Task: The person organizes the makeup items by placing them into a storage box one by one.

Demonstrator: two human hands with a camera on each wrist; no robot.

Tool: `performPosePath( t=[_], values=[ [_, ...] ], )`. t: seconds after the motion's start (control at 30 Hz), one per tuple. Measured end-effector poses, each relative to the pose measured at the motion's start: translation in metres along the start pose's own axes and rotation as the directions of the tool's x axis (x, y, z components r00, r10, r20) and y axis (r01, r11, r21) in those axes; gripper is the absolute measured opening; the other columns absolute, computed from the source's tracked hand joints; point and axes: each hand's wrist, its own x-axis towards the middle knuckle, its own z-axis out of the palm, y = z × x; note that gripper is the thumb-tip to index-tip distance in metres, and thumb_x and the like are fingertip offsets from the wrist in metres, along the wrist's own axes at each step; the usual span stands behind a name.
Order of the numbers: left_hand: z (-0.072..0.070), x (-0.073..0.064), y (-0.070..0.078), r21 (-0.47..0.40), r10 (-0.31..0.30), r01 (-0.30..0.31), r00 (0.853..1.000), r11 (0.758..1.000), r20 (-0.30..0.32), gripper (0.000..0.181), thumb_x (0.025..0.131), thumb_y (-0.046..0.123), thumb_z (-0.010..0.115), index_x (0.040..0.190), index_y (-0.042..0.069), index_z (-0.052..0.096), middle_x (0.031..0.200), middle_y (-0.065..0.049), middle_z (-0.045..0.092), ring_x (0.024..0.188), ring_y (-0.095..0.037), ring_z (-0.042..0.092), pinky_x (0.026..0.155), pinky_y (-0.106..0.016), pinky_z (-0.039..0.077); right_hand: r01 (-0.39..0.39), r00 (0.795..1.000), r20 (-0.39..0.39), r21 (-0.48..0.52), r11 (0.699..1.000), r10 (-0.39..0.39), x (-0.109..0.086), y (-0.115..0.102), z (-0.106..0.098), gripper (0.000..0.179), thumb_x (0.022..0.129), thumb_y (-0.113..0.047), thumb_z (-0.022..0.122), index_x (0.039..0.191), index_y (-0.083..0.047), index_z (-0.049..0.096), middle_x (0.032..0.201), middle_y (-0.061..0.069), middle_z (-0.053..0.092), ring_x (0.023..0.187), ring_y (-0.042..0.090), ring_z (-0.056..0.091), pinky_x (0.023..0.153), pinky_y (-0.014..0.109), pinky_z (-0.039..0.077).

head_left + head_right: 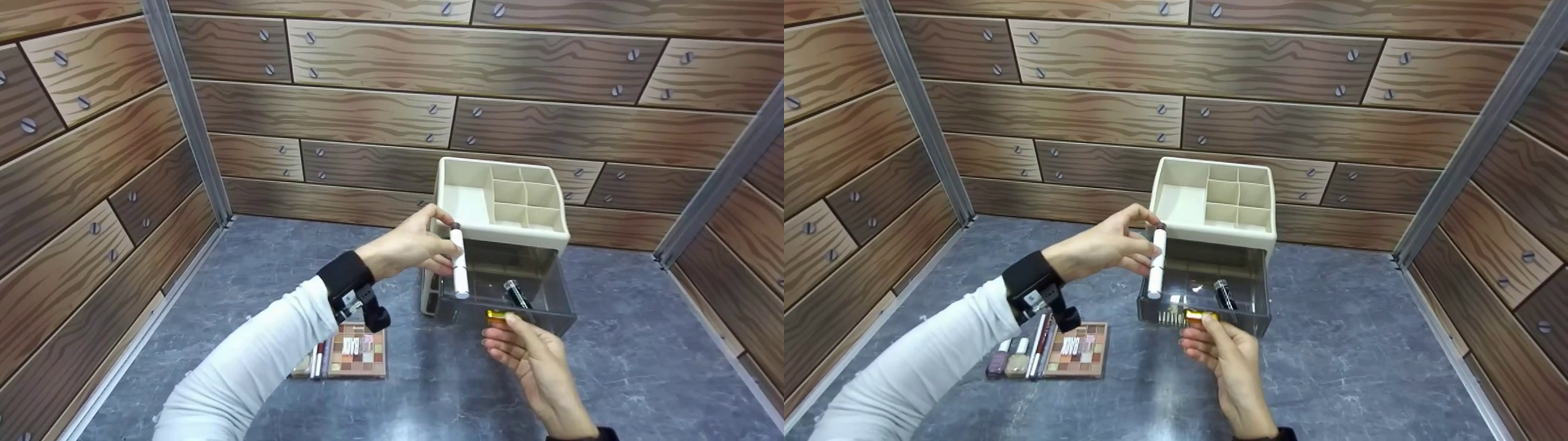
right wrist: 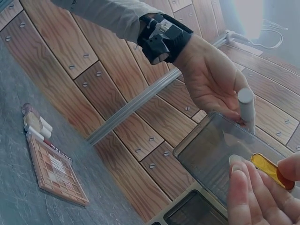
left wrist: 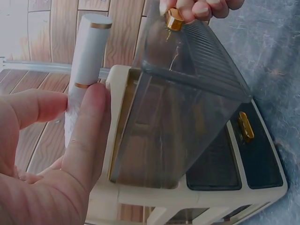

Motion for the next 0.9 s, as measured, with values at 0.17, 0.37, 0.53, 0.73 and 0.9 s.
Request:
performPosePath(
  t=[0.17, 0.37, 0.53, 0.73, 0.9],
  values=[
    [0.011, 0.006, -0.003, -0.044, 0.016, -0.016, 1.0, 0.999, -0.003, 0.046, 0.093, -0.01, 0.067, 0.128, 0.005, 0.04, 0.099, -0.02, 0.069, 0.075, -0.025, 0.072, 0.081, -0.038, 0.066, -0.012, 1.0, -0.009, 0.005, 1.0, 0.013, 0.0, 0.0, -0.001, 0.03, 0.11, -0.017, 0.052, 0.095, -0.006, 0.076, 0.086, 0.007, 0.079, 0.078, 0.015, 0.077, 0.074, 0.024, 0.064],
    [0.021, 0.013, -0.006, -0.098, 0.055, -0.059, 0.997, 0.993, -0.047, 0.044, 0.093, -0.012, 0.067, 0.123, 0.004, 0.039, 0.097, -0.021, 0.069, 0.077, -0.027, 0.073, 0.082, -0.039, 0.066, -0.021, 1.0, 0.004, 0.027, 0.999, 0.021, 0.001, -0.001, -0.001, 0.031, 0.111, -0.019, 0.052, 0.096, -0.006, 0.076, 0.087, 0.007, 0.079, 0.079, 0.015, 0.077, 0.074, 0.024, 0.064],
    [0.024, 0.017, -0.012, -0.079, 0.087, -0.092, 0.994, 0.993, -0.067, 0.043, 0.091, -0.013, 0.067, 0.12, 0.004, 0.039, 0.095, -0.02, 0.068, 0.074, -0.027, 0.073, 0.079, -0.04, 0.067, -0.024, 1.0, -0.002, 0.024, 0.999, 0.024, 0.001, 0.0, 0.0, 0.03, 0.11, -0.018, 0.053, 0.096, -0.006, 0.076, 0.087, 0.008, 0.079, 0.079, 0.015, 0.077, 0.074, 0.024, 0.064],
    [0.029, 0.02, -0.012, -0.056, 0.105, -0.11, 0.99, 0.992, -0.089, 0.043, 0.091, -0.014, 0.068, 0.119, 0.004, 0.041, 0.095, -0.019, 0.068, 0.071, -0.026, 0.073, 0.077, -0.039, 0.067, -0.014, 1.0, 0.007, 0.029, 0.999, 0.014, 0.002, -0.002, 0.0, 0.03, 0.11, -0.018, 0.053, 0.096, -0.006, 0.076, 0.087, 0.008, 0.079, 0.079, 0.015, 0.077, 0.074, 0.024, 0.064],
    [0.036, 0.019, -0.015, 0.072, 0.146, -0.137, 0.98, 0.988, -0.135, 0.044, 0.088, -0.013, 0.072, 0.118, 0.003, 0.044, 0.094, -0.017, 0.068, 0.071, -0.026, 0.073, 0.071, -0.037, 0.067, -0.007, 1.0, 0.019, 0.028, 1.0, 0.006, 0.002, 0.0, -0.001, 0.03, 0.111, -0.018, 0.052, 0.097, -0.006, 0.076, 0.088, 0.007, 0.079, 0.079, 0.015, 0.077, 0.073, 0.023, 0.064]
  ],
)
